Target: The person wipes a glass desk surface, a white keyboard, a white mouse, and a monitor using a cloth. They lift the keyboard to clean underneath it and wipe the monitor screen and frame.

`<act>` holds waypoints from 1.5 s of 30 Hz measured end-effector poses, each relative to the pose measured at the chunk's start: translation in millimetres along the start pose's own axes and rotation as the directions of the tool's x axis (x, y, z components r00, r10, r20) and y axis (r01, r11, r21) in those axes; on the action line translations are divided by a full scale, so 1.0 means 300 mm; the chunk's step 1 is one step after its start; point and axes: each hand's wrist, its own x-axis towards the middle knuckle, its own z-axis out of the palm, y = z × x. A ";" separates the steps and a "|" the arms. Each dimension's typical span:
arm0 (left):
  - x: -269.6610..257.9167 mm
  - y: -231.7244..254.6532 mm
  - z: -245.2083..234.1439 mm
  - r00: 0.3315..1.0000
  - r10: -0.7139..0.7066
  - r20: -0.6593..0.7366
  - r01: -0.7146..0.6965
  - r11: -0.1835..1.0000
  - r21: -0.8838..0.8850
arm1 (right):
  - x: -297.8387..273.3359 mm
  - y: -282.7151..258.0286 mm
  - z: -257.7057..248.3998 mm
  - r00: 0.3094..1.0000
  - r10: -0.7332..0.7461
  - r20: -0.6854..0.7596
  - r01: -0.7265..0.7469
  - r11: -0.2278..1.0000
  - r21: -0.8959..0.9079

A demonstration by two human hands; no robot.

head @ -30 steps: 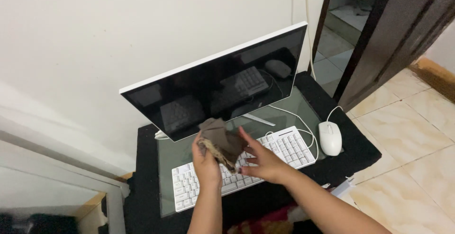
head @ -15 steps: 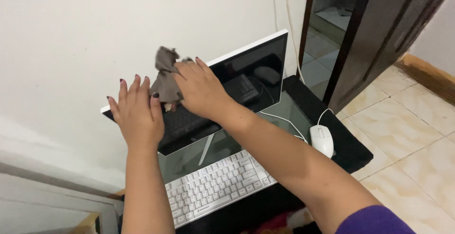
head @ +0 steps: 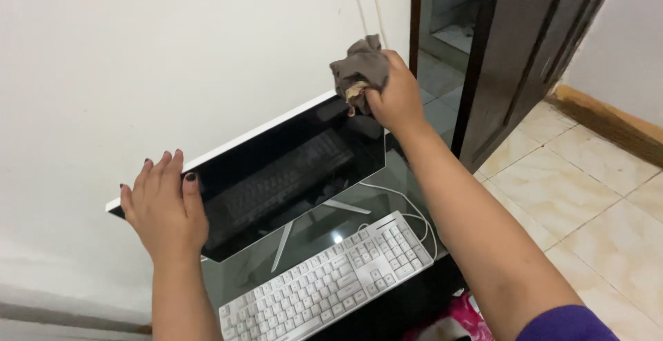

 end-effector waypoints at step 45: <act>0.023 0.028 -0.058 0.996 0.021 0.085 -0.020 1.000 -0.016 | -0.583 0.423 0.344 0.273 0.959 0.079 -0.843 0.199 0.500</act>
